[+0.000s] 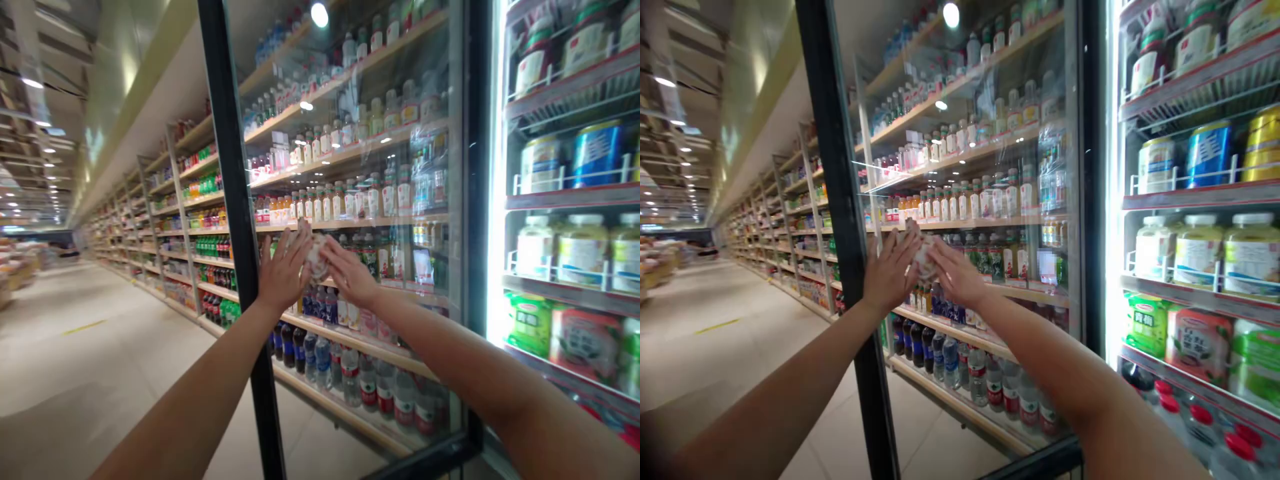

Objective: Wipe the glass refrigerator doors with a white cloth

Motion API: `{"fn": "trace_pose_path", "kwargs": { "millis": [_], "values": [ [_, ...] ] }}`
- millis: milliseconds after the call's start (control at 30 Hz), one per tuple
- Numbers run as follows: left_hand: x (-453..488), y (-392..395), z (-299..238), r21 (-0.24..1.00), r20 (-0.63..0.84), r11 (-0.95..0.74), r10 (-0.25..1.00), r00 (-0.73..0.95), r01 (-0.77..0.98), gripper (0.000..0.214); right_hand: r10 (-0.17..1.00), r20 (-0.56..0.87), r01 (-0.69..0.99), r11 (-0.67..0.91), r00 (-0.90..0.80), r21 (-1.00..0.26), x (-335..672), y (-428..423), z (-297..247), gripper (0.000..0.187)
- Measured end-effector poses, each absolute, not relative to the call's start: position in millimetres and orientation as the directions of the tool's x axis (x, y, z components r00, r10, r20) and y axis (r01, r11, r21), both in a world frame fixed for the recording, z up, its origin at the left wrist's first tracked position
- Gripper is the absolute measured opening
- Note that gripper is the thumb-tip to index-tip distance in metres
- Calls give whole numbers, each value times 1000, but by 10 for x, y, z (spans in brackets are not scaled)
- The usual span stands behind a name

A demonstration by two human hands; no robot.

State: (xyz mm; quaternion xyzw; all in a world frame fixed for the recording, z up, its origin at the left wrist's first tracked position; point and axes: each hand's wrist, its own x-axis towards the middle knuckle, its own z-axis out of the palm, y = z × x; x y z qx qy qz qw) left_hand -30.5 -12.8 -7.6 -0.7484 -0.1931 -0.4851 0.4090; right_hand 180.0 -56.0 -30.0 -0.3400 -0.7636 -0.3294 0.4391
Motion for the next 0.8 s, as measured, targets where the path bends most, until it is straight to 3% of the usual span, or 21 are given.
{"fn": "trace_pose_path", "kwargs": {
  "millis": [67,133,200,300,433,567,700,800],
  "values": [
    [-303,-220,-143,-419,888,-570,-95,450,706,48,256,925,919,351,-279,180,2324,-658,-419,52],
    [-313,-274,-233,-410,890,-557,-72,450,722,50,258,965,993,118,-47,17,2834,-708,-566,53],
    [-328,-294,-349,-415,877,-559,-38,478,718,50,283,958,999,18,40,-47,3213,-703,-730,54],
    [-302,-318,-572,-451,837,-607,-34,546,654,46,287,956,997,7,67,-72,3422,-615,-951,56],
    [-81,-413,-947,-428,828,-674,-26,560,602,39,192,971,988,24,145,-153,3329,-477,-1092,56],
    [198,-388,-1105,-462,826,-601,-25,563,652,45,186,971,987,37,147,-157,3307,-433,-1114,56],
    [246,-144,-555,-550,767,-572,-59,638,608,48,171,975,986,61,142,-155,3335,-433,-1130,57],
    [146,13,141,-432,883,-567,-105,458,701,37,156,978,988,53,138,-148,3328,-429,-1147,57]
  ]
}}
